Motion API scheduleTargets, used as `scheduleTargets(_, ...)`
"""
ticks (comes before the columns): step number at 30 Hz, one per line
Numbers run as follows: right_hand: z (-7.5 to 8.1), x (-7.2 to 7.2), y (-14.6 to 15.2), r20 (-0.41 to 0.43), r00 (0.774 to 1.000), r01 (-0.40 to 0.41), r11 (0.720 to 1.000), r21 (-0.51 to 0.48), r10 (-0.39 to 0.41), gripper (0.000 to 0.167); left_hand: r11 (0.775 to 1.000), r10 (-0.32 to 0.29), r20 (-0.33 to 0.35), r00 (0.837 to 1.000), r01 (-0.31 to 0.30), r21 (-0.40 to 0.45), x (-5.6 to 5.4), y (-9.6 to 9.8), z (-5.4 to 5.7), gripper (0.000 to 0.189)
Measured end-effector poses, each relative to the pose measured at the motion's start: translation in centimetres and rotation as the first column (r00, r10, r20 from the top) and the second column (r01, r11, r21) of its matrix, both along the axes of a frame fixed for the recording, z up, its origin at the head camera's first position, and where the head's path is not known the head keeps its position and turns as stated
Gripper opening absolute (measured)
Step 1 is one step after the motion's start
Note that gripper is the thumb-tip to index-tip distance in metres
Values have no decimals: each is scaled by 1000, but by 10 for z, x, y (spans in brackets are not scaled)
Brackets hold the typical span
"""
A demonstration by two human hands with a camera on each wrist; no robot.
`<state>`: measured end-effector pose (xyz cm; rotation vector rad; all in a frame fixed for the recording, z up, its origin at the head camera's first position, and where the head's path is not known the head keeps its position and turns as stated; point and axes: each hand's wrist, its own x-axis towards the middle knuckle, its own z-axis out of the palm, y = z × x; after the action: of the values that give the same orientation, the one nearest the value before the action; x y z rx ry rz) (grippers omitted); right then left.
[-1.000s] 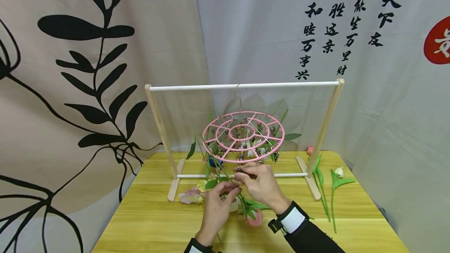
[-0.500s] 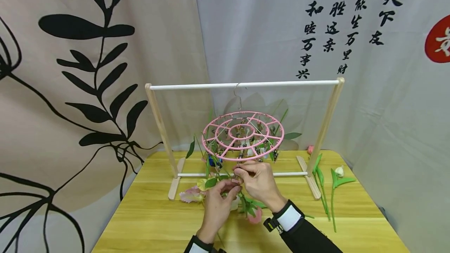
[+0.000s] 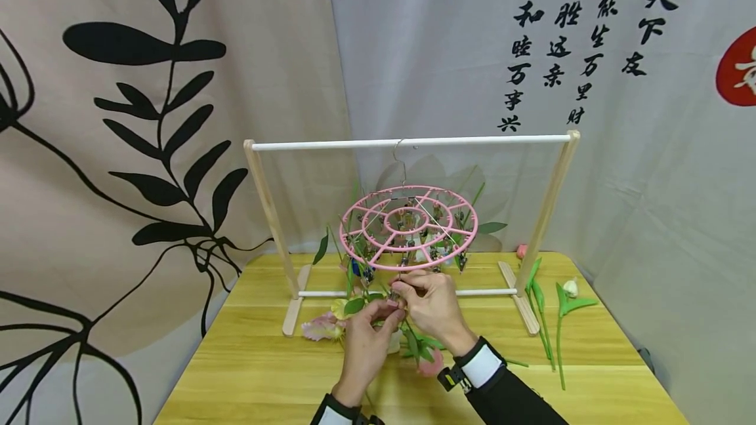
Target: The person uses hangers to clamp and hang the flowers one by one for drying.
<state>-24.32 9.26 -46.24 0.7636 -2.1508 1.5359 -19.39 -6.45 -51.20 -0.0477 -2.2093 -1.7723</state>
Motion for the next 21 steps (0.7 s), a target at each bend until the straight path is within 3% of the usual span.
scheduleTargets(10,5,0,-2,25,1000,4,1000,-29,-3,8,994,38,-8,999,-37,98,-2,1,1,25)
scheduleTargets(21,6,2,-4,53,999,-11,998,-55,14,9,988,96,-95,991,-84,129,-3,0,2,20)
